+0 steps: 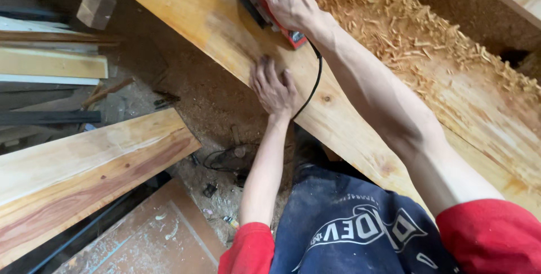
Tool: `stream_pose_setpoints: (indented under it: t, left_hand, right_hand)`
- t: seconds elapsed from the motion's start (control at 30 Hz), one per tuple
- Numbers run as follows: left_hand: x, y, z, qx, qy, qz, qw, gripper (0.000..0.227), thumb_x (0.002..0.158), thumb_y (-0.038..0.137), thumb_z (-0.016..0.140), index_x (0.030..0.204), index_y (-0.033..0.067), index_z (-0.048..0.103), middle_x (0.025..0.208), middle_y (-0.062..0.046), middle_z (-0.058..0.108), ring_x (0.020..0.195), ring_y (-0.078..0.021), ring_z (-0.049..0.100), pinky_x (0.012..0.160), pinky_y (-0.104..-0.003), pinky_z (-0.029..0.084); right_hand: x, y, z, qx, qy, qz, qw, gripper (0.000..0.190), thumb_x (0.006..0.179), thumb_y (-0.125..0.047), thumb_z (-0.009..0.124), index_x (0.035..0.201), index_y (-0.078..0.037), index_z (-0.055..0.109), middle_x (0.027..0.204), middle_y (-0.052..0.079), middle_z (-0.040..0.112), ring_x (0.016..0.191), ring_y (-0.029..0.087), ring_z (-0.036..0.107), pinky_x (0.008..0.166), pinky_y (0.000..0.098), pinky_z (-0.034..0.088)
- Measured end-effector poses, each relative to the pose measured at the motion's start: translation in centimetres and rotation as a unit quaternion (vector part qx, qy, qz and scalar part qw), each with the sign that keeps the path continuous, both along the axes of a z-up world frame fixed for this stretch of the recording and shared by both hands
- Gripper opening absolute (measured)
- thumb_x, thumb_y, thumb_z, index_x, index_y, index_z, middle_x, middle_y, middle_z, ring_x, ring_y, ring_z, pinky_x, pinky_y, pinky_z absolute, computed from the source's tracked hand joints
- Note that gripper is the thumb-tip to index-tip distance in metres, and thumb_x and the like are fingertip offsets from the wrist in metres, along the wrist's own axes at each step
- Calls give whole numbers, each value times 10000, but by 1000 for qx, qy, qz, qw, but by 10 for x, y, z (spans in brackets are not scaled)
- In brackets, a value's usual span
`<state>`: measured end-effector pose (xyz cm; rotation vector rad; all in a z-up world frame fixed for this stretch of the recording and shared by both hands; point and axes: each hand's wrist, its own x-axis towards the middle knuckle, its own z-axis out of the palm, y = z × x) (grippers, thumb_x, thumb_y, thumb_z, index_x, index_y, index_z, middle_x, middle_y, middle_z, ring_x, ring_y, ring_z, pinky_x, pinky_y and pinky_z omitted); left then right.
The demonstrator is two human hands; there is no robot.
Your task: The person uses a red electric sander to smooth the surface of a long wooden plank. They move the sander back and forth along the plank while guiding it with their left hand. Wood shavings accumulate on the plank as the sanding progresses.
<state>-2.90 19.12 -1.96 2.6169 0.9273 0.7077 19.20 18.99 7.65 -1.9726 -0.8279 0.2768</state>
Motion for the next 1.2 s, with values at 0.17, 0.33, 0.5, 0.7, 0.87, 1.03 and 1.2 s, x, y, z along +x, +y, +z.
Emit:
stream_pose_setpoints:
  t: [0.17,0.33,0.5,0.7,0.87,1.03,1.2]
  left_hand:
    - [-1,3,-6,20,31,-3,999,588,980,383,621,1467,73,509,1510,-159,470,1468,-425,404,1234,-585,308]
    - [1,1,-5,31,23,5,999,561,929,300,679,1422,80,523,1507,-146,473,1459,-417,404,1228,-557,325]
    - [1,-2,3,49,34,-9,998,537,974,292,656,1433,55,507,1525,-174,455,1470,-422,379,1230,-566,308]
    - [2,-5,4,51,29,-2,998,528,978,292,641,1424,41,511,1520,-182,453,1470,-424,382,1238,-576,297]
    - [4,-1,3,46,43,2,998,514,974,307,665,1399,46,540,1507,-179,466,1469,-421,400,1251,-570,308]
    - [0,1,0,32,16,-5,999,532,953,303,690,1391,34,550,1487,-201,463,1441,-429,394,1226,-574,314]
    - [0,5,-6,26,37,2,999,481,963,285,675,1385,78,573,1490,-164,486,1452,-419,390,1234,-560,314]
  right_hand:
    - [-61,-116,3,7,25,4,1000,539,1113,-379,570,1530,-88,394,1069,293,720,943,472,717,822,517,574]
    - [-179,-289,44,-20,33,-26,999,566,1087,-267,609,1574,-59,409,1274,282,677,1133,476,691,962,519,541]
    - [-237,-367,58,-147,250,-130,948,658,913,-305,639,1510,-96,456,1137,203,723,992,352,733,900,443,565]
    - [-174,-295,28,-39,26,-70,996,560,1004,-290,662,1480,-41,503,1210,264,697,1113,437,693,970,474,533]
    - [-64,-162,6,-17,33,-57,998,504,1063,-368,619,1430,-33,535,1145,282,713,1050,461,693,931,524,535]
    - [-2,-78,-4,-19,31,-69,997,460,1113,-446,619,1279,-19,579,1091,280,725,1031,442,711,932,502,546]
    - [-49,-138,14,27,65,-6,997,475,1083,-400,576,1375,-28,543,1136,267,712,1055,430,706,930,502,540]
